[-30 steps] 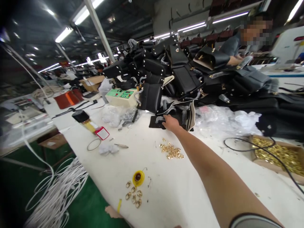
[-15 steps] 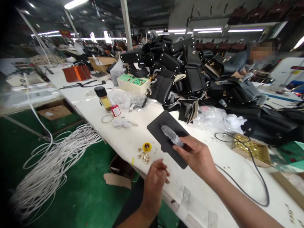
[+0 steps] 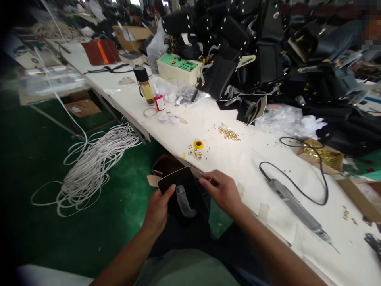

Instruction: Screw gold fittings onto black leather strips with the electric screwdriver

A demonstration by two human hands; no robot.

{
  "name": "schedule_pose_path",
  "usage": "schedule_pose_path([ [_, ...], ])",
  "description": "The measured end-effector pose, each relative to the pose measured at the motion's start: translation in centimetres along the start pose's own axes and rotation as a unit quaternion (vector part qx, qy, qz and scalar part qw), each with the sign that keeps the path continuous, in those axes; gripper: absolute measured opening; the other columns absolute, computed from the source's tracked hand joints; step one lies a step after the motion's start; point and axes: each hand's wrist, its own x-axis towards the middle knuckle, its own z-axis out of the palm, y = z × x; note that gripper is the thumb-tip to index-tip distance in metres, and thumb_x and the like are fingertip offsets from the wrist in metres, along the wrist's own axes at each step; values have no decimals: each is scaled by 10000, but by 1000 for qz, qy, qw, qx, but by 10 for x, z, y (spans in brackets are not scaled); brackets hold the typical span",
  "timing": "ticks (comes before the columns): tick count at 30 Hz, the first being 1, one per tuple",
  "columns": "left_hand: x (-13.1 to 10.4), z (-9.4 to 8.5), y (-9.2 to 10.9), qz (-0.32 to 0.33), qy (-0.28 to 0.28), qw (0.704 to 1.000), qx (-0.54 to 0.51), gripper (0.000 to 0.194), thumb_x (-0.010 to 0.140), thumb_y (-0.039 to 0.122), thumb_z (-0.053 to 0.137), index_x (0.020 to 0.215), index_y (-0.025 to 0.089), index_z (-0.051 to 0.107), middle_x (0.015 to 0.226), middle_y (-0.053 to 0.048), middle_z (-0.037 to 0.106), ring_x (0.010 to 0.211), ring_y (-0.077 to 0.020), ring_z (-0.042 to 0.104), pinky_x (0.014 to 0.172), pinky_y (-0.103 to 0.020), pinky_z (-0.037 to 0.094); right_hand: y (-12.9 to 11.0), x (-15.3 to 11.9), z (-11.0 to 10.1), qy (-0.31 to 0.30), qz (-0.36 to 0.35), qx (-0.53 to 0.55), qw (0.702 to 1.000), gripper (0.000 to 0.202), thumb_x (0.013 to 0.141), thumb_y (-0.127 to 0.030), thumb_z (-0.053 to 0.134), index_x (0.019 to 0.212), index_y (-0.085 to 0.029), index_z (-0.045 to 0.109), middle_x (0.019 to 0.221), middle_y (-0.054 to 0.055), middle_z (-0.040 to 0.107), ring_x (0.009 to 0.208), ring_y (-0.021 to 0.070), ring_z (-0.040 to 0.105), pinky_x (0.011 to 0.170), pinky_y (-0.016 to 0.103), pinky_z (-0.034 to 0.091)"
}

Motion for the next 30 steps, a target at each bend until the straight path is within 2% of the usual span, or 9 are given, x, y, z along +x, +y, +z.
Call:
schedule_pose_path([
  [1,-1,-2,1,1,4,1000,-4,435,750,481,895,1024,153,813,932,-66,829,870,-240,766,874,-349,578,7,15,-3,22,7,-30,999,212,941,-428,710,999,-245,800,953,49,790,769,192,711,713,314,566],
  [4,-5,-5,3,4,7,1000,-7,439,749,481,895,1032,155,816,947,-71,831,914,-256,773,909,-364,575,27,52,-1,28,7,-127,992,200,936,-376,677,1007,-233,798,984,45,792,773,185,708,766,319,568],
  [7,-7,-4,4,6,-2,1000,-3,443,758,491,885,1043,158,821,963,-75,832,920,-261,773,910,-370,576,40,72,12,19,7,-175,984,213,932,-375,668,1037,-245,799,989,36,784,779,184,698,783,320,548],
  [11,-7,-6,2,2,-1,1000,9,450,751,501,887,1034,157,824,959,-76,832,900,-263,768,892,-369,576,42,79,26,10,12,-220,975,251,943,-413,649,1089,-274,799,1056,38,775,841,204,700,774,322,512],
  [16,-3,-5,4,0,-18,999,29,434,783,509,860,1039,161,822,973,-72,831,901,-262,760,899,-369,571,42,87,26,-10,10,-260,965,297,945,-399,644,1172,-268,785,1067,50,771,856,208,693,765,312,489],
  [23,-1,2,7,-9,-22,999,34,412,760,504,873,1003,173,831,977,-68,832,890,-260,750,854,-350,567,44,95,22,-33,-5,-291,956,251,981,-358,579,1081,-241,777,1036,66,774,876,215,680,766,314,474],
  [30,-4,4,9,-5,-38,999,28,385,781,480,863,997,163,822,969,-69,834,865,-244,754,840,-336,573,45,95,19,-37,-6,-303,952,275,985,-408,571,1047,-246,785,1029,73,775,879,227,675,746,319,458],
])
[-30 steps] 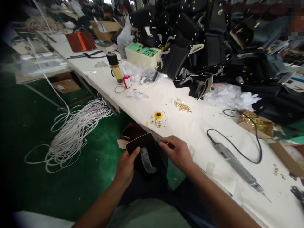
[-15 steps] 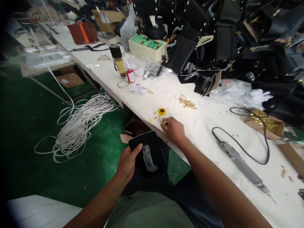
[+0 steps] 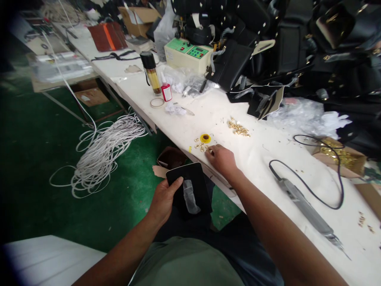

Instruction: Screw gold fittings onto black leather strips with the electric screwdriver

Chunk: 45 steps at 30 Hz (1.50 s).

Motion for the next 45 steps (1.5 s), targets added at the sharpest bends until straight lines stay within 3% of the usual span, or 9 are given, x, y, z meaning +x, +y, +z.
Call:
schedule_pose_path([
  [5,0,1,-1,-2,-9,1000,3,397,787,489,857,1021,170,823,1000,-73,836,903,-261,759,873,-350,572,3,5,1,5,18,16,1000,266,962,-420,599,1002,-251,800,1004,66,793,863,232,686,724,323,455],
  [12,-2,4,2,2,-7,1000,7,407,784,491,856,1025,165,820,995,-75,832,899,-264,754,861,-356,578,2,6,-4,32,39,72,996,191,913,-320,630,880,-223,791,922,69,795,818,234,697,737,335,492],
  [16,0,3,6,11,7,1000,27,431,780,510,856,1017,153,818,951,-77,827,849,-257,749,814,-348,583,-14,-30,-26,80,52,160,983,228,961,-368,602,941,-210,765,908,58,784,749,190,694,710,311,541],
  [18,0,5,9,27,14,998,50,429,789,509,847,1030,155,817,945,-67,825,852,-254,748,800,-336,582,-29,-57,-39,124,50,258,957,227,956,-425,655,920,-226,760,872,48,770,695,180,672,660,312,544],
  [22,-4,13,17,68,8,988,137,396,834,522,808,997,161,822,933,-49,824,856,-240,743,773,-311,573,-57,-102,-56,155,-39,330,930,86,957,-296,708,930,-240,768,885,32,754,737,161,676,650,298,545],
  [29,-24,35,30,130,-31,964,230,335,915,479,739,1020,174,832,917,-26,823,837,-208,736,750,-283,568,-68,-126,-54,196,-106,301,927,87,938,-156,735,963,-237,752,893,14,787,822,154,717,743,293,587],
  [45,-55,56,30,270,-82,905,318,219,1002,350,668,975,198,823,801,12,778,719,-134,689,679,-229,534,-63,-161,-61,282,-89,229,927,101,911,-133,754,970,-213,740,879,31,797,782,153,738,721,273,590],
])
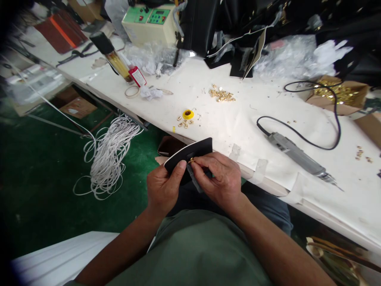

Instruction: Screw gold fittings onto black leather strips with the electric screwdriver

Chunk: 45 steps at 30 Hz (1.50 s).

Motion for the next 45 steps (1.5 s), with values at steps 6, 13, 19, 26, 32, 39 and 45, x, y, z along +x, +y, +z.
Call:
schedule_pose_path([
  [6,-6,4,6,65,-5,998,27,177,1002,268,666,1089,204,807,969,-19,819,854,-157,750,808,-252,587,4,-8,-9,11,-32,-44,998,115,907,-146,766,1008,-201,756,900,58,804,794,179,761,711,298,602],
  [13,-12,6,5,146,-15,988,57,193,996,213,660,1141,212,786,1058,-37,819,934,-169,764,903,-281,599,4,-8,-20,-6,-48,-51,998,80,913,-154,763,984,-189,754,882,61,806,776,187,760,705,309,608],
  [19,-15,7,4,170,-31,983,65,206,992,192,651,1158,205,773,1104,-43,815,1000,-173,765,952,-283,593,1,-7,-25,-28,-51,-50,997,40,932,-155,734,962,-170,755,871,68,799,760,197,756,700,322,594],
  [26,-18,12,-1,158,-35,985,67,250,1011,207,624,1218,219,764,1160,-58,807,1042,-196,760,988,-326,588,-1,-9,-21,-41,54,32,997,88,972,-196,696,952,-225,777,879,32,808,781,176,757,719,302,592],
  [32,-20,16,3,159,-21,984,78,268,1018,222,620,1250,231,754,1155,-63,803,1043,-206,757,986,-335,589,-1,-14,-17,31,88,-9,996,77,961,-250,734,898,-251,780,870,18,821,796,195,770,761,338,611],
  [39,-24,19,-2,171,-8,981,89,274,1008,220,618,1258,221,730,1192,-78,777,1098,-222,733,1019,-368,579,-2,-15,-14,40,32,-8,999,115,935,-191,717,1006,-245,789,945,44,828,852,207,773,808,374,602],
  [45,-24,12,-6,204,-86,975,20,512,1068,488,407,1424,195,628,1406,-167,646,1302,-329,621,1107,-488,520,0,-17,-20,0,38,20,999,310,866,-322,780,1160,-232,737,1093,99,785,1020,266,741,911,452,582],
])
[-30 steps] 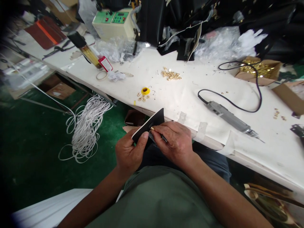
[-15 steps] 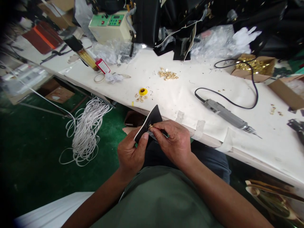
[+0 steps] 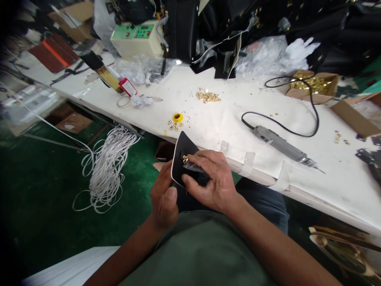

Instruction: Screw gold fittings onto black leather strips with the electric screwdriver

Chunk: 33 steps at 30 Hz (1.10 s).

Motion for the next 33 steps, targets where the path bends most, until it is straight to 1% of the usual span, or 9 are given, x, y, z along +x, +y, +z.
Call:
schedule_pose_path([
  [5,0,1,-2,18,-3,1000,-7,755,1032,732,291,1512,220,568,1470,-174,575,1383,-358,548,1141,-517,475,1,0,-3,-15,-9,-36,999,643,721,-528,918,1231,-228,667,1168,130,757,1095,323,704,961,501,543],
  [8,-1,6,-1,7,-15,1000,2,711,1051,693,306,1562,243,509,1490,-171,546,1400,-336,534,1126,-497,495,0,0,-1,-10,8,-64,998,483,803,-420,861,1202,-239,659,1165,118,759,1080,315,702,965,501,522],
  [11,-2,11,0,-7,-29,1000,-8,672,1058,641,380,1586,237,475,1500,-184,510,1366,-328,558,986,-431,587,-1,2,-1,-3,43,-64,997,260,877,-263,748,1127,-241,681,1112,83,770,1042,283,706,966,478,507],
  [15,2,13,-5,-8,-16,1000,6,462,1092,390,460,1512,234,570,1428,-156,568,1316,-276,596,1036,-422,565,0,6,-7,-5,131,15,991,96,918,-263,703,1004,-232,729,985,41,785,931,244,716,909,416,532],
  [19,20,18,-21,-15,47,998,38,224,1014,270,647,1203,249,765,1301,-93,642,1248,-228,631,1109,-419,517,3,6,-17,-59,293,181,937,186,934,-362,695,995,-203,769,875,20,783,814,224,716,755,347,563],
  [22,37,28,-33,-62,59,995,-45,114,922,292,769,1011,221,765,1327,-96,640,1284,-246,629,1088,-408,533,9,7,-25,-62,360,256,895,261,896,-392,742,1047,-183,781,904,28,797,851,236,735,729,321,570],
  [27,67,50,-43,-236,-30,940,-245,430,793,354,857,1101,214,592,1047,-47,724,949,-182,733,849,-313,599,27,13,-47,-60,409,253,875,320,866,-463,770,988,-168,780,894,39,799,787,224,734,670,302,565],
  [31,90,65,-40,-273,-98,913,-285,535,704,320,898,1085,226,535,1028,-15,714,833,-147,724,772,-271,583,43,18,-77,-97,419,205,879,325,851,-473,783,947,-163,790,864,37,793,737,212,715,636,298,544],
  [33,98,71,-39,-282,-137,905,-286,619,706,306,892,1202,233,528,1004,-20,737,806,-167,735,739,-284,587,50,19,-91,-124,419,173,883,322,844,-478,791,897,-161,795,834,33,785,712,205,701,632,301,533],
])
